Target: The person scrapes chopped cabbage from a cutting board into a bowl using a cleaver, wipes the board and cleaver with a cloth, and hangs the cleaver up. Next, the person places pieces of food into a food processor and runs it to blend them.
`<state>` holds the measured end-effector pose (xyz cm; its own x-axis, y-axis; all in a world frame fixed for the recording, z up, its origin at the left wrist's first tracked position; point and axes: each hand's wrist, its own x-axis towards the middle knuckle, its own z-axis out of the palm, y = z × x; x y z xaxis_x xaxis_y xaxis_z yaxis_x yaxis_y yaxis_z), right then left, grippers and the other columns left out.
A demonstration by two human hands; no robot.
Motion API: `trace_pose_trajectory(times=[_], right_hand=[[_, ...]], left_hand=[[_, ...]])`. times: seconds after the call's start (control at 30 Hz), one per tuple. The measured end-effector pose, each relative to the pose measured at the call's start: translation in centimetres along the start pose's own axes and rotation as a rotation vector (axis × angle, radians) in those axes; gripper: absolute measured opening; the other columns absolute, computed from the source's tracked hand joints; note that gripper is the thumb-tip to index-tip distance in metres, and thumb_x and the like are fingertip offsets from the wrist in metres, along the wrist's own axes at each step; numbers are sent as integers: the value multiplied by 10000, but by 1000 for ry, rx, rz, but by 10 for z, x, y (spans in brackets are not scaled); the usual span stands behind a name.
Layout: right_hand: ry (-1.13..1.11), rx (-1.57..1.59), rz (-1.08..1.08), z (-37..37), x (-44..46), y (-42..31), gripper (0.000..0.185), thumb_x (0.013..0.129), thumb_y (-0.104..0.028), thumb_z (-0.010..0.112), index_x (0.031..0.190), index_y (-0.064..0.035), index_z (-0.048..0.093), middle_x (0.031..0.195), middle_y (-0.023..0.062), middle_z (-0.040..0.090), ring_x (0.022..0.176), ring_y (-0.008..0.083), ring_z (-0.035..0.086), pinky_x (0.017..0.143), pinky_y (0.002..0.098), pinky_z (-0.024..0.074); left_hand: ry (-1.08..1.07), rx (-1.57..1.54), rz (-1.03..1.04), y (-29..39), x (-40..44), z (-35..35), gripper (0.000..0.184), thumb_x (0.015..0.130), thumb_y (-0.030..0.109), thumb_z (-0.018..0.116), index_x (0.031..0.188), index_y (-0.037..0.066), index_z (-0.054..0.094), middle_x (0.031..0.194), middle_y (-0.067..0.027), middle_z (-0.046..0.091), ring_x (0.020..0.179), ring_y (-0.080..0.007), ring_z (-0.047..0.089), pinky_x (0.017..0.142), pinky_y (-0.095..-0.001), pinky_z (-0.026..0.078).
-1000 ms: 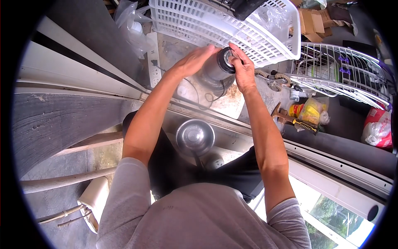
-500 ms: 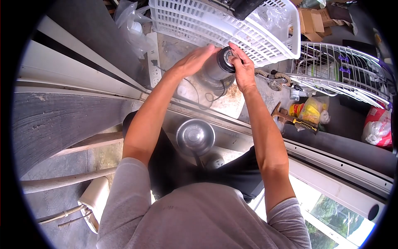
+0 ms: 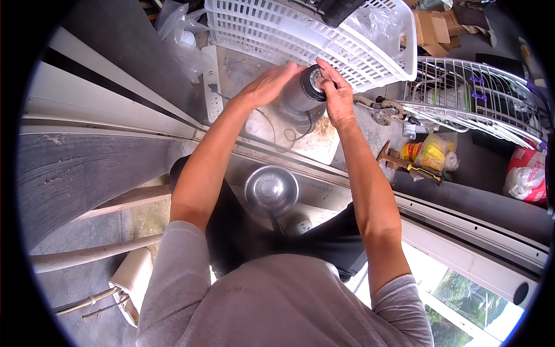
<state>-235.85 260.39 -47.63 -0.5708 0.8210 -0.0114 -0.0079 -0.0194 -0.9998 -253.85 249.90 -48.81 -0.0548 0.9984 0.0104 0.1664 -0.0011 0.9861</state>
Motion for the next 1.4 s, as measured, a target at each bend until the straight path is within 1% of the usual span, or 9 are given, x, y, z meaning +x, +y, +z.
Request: trace_pose_trajectory(times=[0.13,0.23,0.33,0.53,0.83,1.03,1.13,1.33,1.4], right_hand=[[-5,-8,7,-1,-1,-1,456,879,10,564,1328,-46,624,1234,62,631,1092,122,581,987,249,428],[-6,-10,3,-1,-2,-2,455,879,6,564,1326,-49,627,1237,63,630,1093,122,580,988,248,426],[-4,-10,17,0,-2,-3,457,877,8,560,1325,-50,628,1244,66,628,1112,130,577,995,254,424],[-11,-23,8,0,-2,-4,457,873,15,552,1317,-49,634,1261,77,626,1171,152,567,1019,264,414],[1,-5,-17,2,-4,-6,453,871,12,557,1313,-47,636,1268,80,624,1191,158,564,1028,265,409],[-6,-3,4,1,-4,-5,452,873,10,558,1315,-44,633,1266,79,623,1202,163,558,1031,266,406],[-21,7,25,-1,-3,-3,443,862,19,555,1285,-66,656,1314,88,585,1276,212,527,1082,310,386],[-16,-5,17,-1,-4,-4,442,865,16,556,1287,-71,656,1305,83,586,1278,217,527,1080,316,388],[-13,-3,2,0,-4,-4,448,874,11,558,1308,-58,640,1283,77,606,1236,185,542,1054,286,395]], left_hand=[[4,5,0,1,-1,1,802,981,716,127,1475,194,481,1461,-177,451,1314,-326,457,1148,-443,312],[4,8,-14,2,-1,1,813,976,724,122,1475,192,481,1461,-184,443,1313,-328,458,1145,-443,317],[-5,17,12,-1,1,0,816,972,730,124,1479,198,476,1459,-182,446,1313,-328,456,1144,-444,317],[-5,33,-6,0,-1,1,820,969,735,119,1481,203,475,1458,-176,449,1315,-320,454,1145,-447,309],[1,29,-9,3,-2,1,818,968,736,116,1479,208,477,1450,-182,453,1322,-316,452,1144,-441,312],[-1,41,-15,-2,-1,1,819,967,737,116,1480,210,475,1444,-178,460,1316,-316,457,1144,-444,313],[-9,34,-9,-1,-1,0,823,965,740,116,1481,208,475,1438,-171,467,1315,-312,454,1143,-445,312],[0,34,-18,2,-2,1,832,963,743,117,1483,199,472,1432,-167,474,1317,-308,450,1143,-445,310],[-6,31,-18,2,-1,1,829,965,741,119,1483,199,471,1435,-167,471,1317,-310,451,1144,-443,309]])
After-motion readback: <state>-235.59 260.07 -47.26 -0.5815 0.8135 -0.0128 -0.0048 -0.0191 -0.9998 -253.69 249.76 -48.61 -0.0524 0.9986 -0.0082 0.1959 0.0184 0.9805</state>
